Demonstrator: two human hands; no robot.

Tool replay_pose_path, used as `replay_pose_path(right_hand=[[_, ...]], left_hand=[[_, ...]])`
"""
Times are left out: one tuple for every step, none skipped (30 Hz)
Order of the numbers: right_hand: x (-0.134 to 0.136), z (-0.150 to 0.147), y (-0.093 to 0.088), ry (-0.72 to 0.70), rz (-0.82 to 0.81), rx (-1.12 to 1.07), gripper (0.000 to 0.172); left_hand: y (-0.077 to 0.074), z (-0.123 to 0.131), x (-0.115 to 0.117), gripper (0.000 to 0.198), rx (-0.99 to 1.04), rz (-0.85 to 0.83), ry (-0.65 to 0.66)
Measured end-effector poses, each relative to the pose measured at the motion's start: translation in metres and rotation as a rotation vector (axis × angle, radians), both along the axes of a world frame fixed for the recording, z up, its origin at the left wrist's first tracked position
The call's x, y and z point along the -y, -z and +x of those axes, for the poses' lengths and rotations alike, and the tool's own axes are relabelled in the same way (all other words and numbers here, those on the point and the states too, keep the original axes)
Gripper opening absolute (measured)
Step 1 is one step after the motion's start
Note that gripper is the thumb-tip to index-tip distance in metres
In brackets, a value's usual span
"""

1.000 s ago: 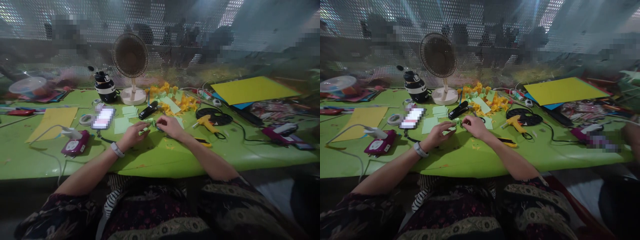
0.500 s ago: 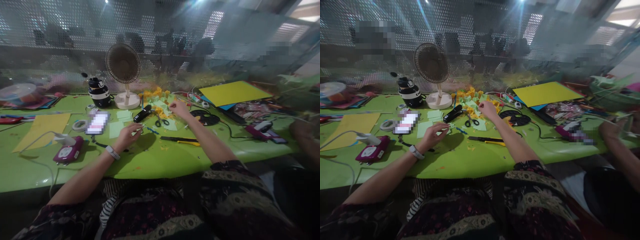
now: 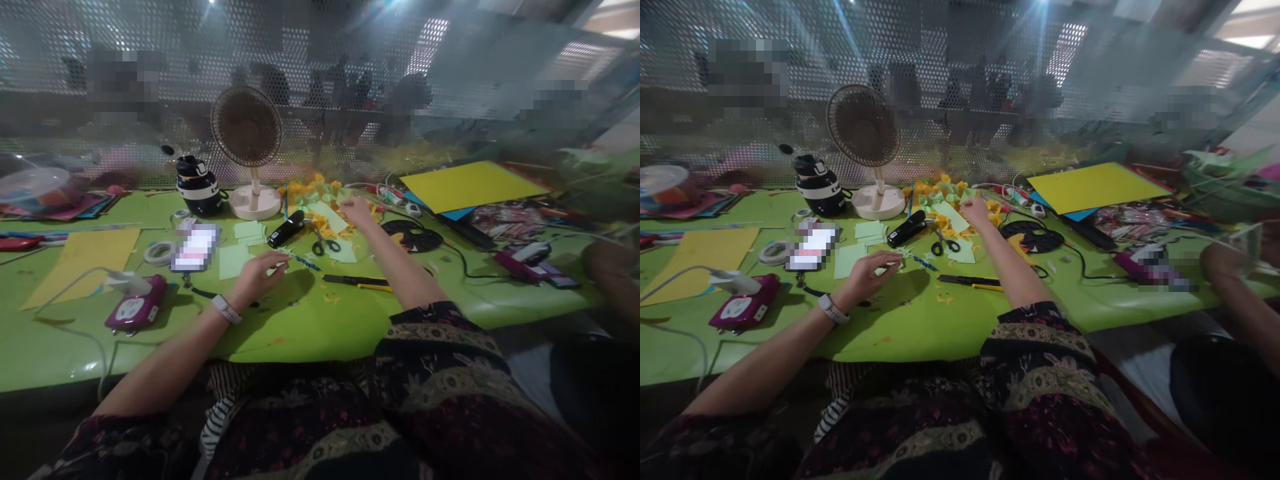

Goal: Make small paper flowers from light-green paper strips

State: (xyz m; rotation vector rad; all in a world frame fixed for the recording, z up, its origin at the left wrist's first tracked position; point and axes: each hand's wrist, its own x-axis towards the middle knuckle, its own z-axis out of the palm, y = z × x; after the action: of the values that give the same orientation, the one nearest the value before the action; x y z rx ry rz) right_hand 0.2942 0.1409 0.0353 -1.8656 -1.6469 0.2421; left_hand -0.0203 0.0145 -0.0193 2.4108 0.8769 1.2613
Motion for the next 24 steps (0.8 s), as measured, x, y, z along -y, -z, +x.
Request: replay_pose_path(right_hand=[[0.007, 0.002, 0.001, -0.006, -0.033, 0.028, 0.028], [0.015, 0.003, 0.002, -0.023, -0.071, 0.057, 0.026], [0.023, 0.005, 0.002, -0.049, -0.11, 0.088, 0.023], [0.03, 0.006, 0.002, -0.079, -0.149, 0.122, 0.019], [0.038, 0.008, 0.002, -0.105, -0.184, 0.159, 0.016], [0.046, 0.009, 0.002, -0.125, -0.213, 0.198, 0.015], [0.053, 0.01, 0.003, -0.137, -0.241, 0.235, 0.017], [0.059, 0.01, 0.003, -0.142, -0.265, 0.27, 0.022], [0.064, 0.011, 0.004, -0.144, -0.288, 0.3, 0.028], [0.068, 0.011, 0.005, -0.144, -0.309, 0.326, 0.035], [0.072, 0.01, 0.006, -0.143, -0.323, 0.347, 0.04], [0.074, 0.009, 0.007, -0.144, -0.331, 0.363, 0.043], [0.076, 0.008, 0.007, -0.144, -0.334, 0.374, 0.043], [0.078, 0.007, 0.008, -0.144, -0.332, 0.382, 0.042], [0.08, 0.006, 0.008, -0.147, -0.322, 0.391, 0.04], [0.081, 0.006, 0.007, -0.155, -0.308, 0.399, 0.038], [0.083, 0.005, 0.007, -0.164, -0.29, 0.406, 0.035], [0.085, 0.004, 0.006, -0.181, -0.266, 0.41, 0.033], [0.088, 0.004, 0.005, -0.201, -0.246, 0.406, 0.031], [0.09, 0.003, 0.004, -0.219, -0.228, 0.391, 0.029], [0.092, 0.003, 0.003, -0.239, -0.218, 0.372, 0.028], [0.094, 0.002, 0.002, -0.257, -0.218, 0.354, 0.028], [0.096, 0.0, 0.002, -0.273, -0.222, 0.339, 0.029], [0.097, -0.001, 0.002, -0.289, -0.231, 0.329, 0.029]], left_hand=[[0.0, 0.0, 0.0, 0.018, 0.005, 0.005, -0.002], [0.0, 0.0, -0.001, 0.018, 0.011, 0.012, -0.004], [0.0, 0.0, -0.001, 0.018, 0.015, 0.02, -0.004], [0.001, 0.0, -0.002, 0.018, 0.019, 0.028, -0.003], [0.001, 0.0, -0.002, 0.019, 0.02, 0.032, -0.002], [0.001, 0.0, -0.002, 0.019, 0.019, 0.033, -0.001], [0.001, 0.0, -0.002, 0.019, 0.017, 0.031, -0.002], [0.001, 0.0, -0.002, 0.019, 0.015, 0.03, -0.003], [0.001, 0.001, -0.001, 0.019, 0.011, 0.028, -0.006], [0.001, 0.001, 0.0, 0.019, 0.004, 0.026, -0.008], [0.0, 0.001, 0.002, 0.02, -0.01, 0.023, -0.005], [-0.002, 0.0, 0.002, 0.021, -0.033, 0.021, 0.0], [-0.005, -0.001, 0.003, 0.021, -0.066, 0.021, -0.001], [-0.009, -0.004, 0.002, 0.021, -0.099, 0.021, -0.02], [-0.014, -0.008, 0.0, 0.021, -0.132, 0.019, -0.06], [-0.02, -0.014, -0.004, 0.021, -0.161, 0.017, -0.132], [-0.025, -0.022, -0.009, 0.023, -0.159, 0.001, -0.256], [-0.031, -0.031, -0.015, 0.025, -0.171, -0.024, -0.387], [-0.035, -0.042, -0.021, 0.028, -0.225, -0.054, -0.502], [-0.038, -0.052, -0.028, 0.029, -0.305, -0.079, -0.584], [-0.04, -0.063, -0.033, 0.028, -0.387, -0.104, -0.627], [-0.041, -0.072, -0.038, 0.029, -0.464, -0.133, -0.633], [-0.041, -0.079, -0.042, 0.032, -0.529, -0.166, -0.629], [-0.041, -0.085, -0.046, 0.034, -0.579, -0.2, -0.617]])
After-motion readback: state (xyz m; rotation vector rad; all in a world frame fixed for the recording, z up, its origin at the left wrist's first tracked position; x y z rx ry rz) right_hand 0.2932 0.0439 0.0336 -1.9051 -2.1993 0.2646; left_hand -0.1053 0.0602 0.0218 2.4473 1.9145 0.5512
